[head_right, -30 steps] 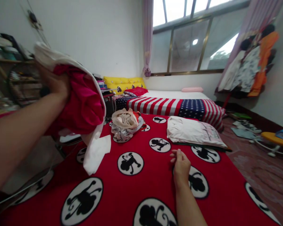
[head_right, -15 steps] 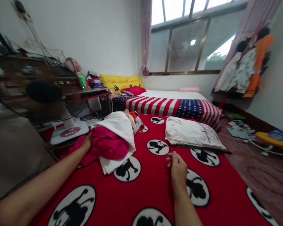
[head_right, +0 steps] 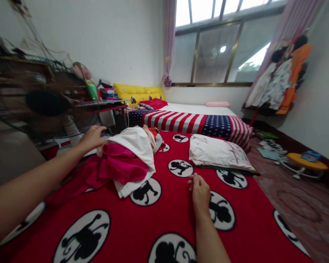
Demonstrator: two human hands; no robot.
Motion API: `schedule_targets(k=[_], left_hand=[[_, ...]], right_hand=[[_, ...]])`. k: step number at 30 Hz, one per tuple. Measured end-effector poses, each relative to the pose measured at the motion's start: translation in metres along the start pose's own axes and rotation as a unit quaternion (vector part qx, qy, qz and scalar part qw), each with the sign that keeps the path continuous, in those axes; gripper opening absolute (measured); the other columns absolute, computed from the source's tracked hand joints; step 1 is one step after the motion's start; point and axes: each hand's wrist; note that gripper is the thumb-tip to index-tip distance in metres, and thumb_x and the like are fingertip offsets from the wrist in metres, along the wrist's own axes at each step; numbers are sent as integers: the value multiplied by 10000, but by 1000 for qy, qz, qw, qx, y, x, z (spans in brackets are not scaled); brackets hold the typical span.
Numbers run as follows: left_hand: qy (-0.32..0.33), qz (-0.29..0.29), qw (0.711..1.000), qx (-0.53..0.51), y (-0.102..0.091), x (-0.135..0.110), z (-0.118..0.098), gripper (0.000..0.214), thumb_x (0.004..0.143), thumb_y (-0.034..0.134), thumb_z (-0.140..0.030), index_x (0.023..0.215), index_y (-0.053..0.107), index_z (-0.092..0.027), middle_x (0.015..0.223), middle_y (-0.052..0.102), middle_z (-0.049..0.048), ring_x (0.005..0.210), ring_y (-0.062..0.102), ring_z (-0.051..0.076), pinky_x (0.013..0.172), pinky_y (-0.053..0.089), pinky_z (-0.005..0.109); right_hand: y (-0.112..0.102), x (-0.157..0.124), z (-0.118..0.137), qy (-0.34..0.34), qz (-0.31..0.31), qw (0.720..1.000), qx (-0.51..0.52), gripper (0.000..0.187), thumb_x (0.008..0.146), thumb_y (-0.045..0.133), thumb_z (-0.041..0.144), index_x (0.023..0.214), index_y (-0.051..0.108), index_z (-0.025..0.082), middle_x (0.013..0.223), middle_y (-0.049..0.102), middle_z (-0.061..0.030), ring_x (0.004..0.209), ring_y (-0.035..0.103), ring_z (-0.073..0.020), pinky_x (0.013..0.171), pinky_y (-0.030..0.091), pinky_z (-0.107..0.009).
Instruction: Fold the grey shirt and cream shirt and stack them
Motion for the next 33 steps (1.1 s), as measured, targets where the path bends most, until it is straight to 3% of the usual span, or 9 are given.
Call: schedule_targets(k=[4,9,13,17,20,23,25,29,33], left_hand=[[91,13,991,-94,34,-9,-65,350,759,548,-112,1092,648,-155,1170,617,88,1131,565,239,1047,417,400],[115,169,961,-185,125,-88,-136,424,835,594,-284,1234,608,-143,1322,547,143,1227,524,252,1068,406,389],[103,250,958,-97,168,-134,-148,446,866,582,-332,1271,604,-148,1367,524,177,1302,455,318,1131,283,496],[111,257,956,-86,171,-140,-142,417,873,572,-401,1245,632,-221,1387,523,136,1324,428,309,1141,245,508],[99,257,956,-104,169,-136,-139,400,860,591,-395,1221,649,-233,1385,528,121,1320,432,292,1148,242,489],[90,254,955,-122,170,-135,-138,385,842,612,-377,1196,665,-236,1374,538,115,1312,439,286,1154,232,484],[83,252,955,-135,171,-135,-138,374,831,623,-367,1177,676,-235,1362,548,114,1302,449,287,1155,230,485],[76,246,954,-156,173,-135,-138,357,813,640,-354,1145,693,-235,1345,559,119,1287,461,299,1151,235,498],[79,233,955,-165,174,-134,-137,340,807,645,-348,1124,700,-238,1321,574,119,1265,478,305,1133,264,509]], right_hand=[[0,-2,3,-4,-2,1000,3,557,772,520,692,857,647,156,679,614,-8,456,498,-100,378,392,-207],[-1,-1,5,-18,-49,998,30,515,748,587,630,965,623,164,809,655,-20,475,513,-84,433,423,-211],[0,-1,-2,-12,-73,997,34,510,746,587,597,1041,580,181,883,667,-33,483,527,-100,448,436,-235],[4,15,4,-55,1,990,-131,392,780,568,513,991,622,187,889,703,-59,501,553,-136,495,459,-269],[6,55,25,-170,57,933,-312,303,828,513,376,1021,639,179,983,710,-87,625,629,-176,597,484,-291],[3,109,49,-243,88,804,-536,428,843,418,167,1245,562,182,1229,636,-103,907,661,-199,750,482,-298],[-3,138,61,-238,132,747,-607,593,783,427,57,1354,485,206,1361,554,-91,1031,635,-198,795,465,-282],[-27,163,68,-206,193,686,-671,662,695,495,-4,1328,519,189,1310,588,-130,974,657,-219,744,441,-275],[-59,157,81,-171,187,641,-725,377,680,601,37,1032,667,156,974,701,-133,863,668,-242,694,424,-290]])
Point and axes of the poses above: each hand's wrist, its own x-axis towards the middle knuckle, its own y-axis out of the palm, z = x × y
